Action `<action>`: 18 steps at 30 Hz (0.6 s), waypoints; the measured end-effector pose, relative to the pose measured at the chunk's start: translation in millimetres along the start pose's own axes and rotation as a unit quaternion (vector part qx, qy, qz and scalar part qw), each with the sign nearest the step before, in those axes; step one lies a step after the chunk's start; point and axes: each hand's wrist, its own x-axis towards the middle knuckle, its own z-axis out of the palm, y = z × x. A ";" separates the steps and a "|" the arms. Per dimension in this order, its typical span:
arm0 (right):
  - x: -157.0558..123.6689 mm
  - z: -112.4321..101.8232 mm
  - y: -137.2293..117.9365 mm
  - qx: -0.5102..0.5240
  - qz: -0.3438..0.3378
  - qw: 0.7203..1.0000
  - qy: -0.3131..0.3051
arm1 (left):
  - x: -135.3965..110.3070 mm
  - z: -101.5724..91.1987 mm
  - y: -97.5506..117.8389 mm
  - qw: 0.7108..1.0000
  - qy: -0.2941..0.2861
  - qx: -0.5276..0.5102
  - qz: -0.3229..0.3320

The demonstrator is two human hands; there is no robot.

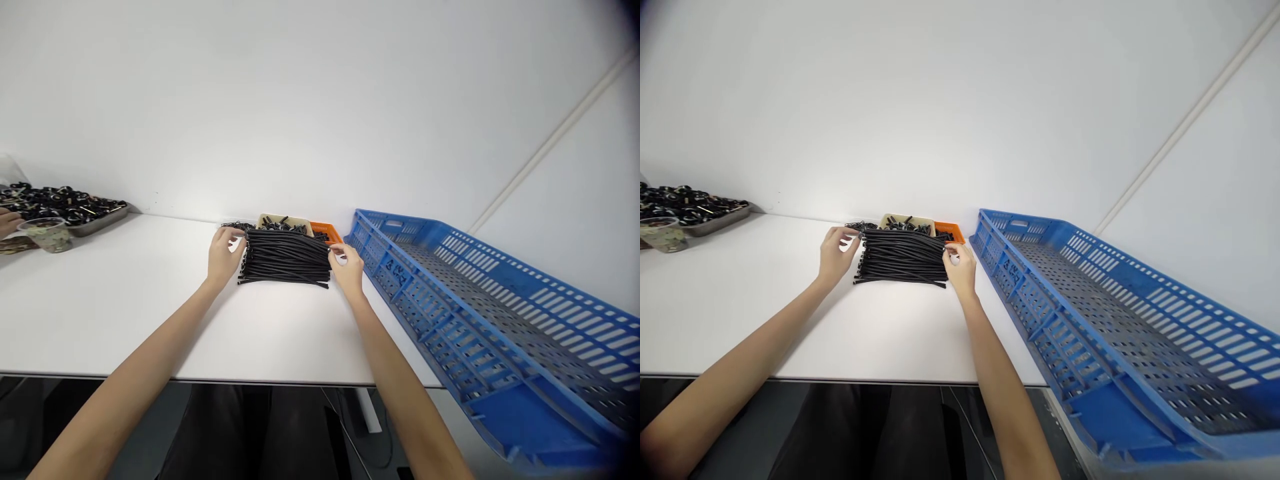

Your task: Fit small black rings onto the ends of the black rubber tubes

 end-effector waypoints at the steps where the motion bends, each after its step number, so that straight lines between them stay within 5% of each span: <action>1: -1.3 -2.1 -3.2 0.005 -0.015 0.999 -0.042 | -1.8 -0.9 0.7 1.000 -0.012 0.014 0.021; 8: -11.5 -3.1 -18.5 -0.072 -0.063 0.942 -0.322 | -8.5 -2.5 0.2 0.988 -0.069 0.103 0.093; 18: -14.1 -2.1 -19.2 -0.173 -0.065 0.918 -0.350 | -9.2 -2.7 -1.3 0.984 -0.103 0.123 0.080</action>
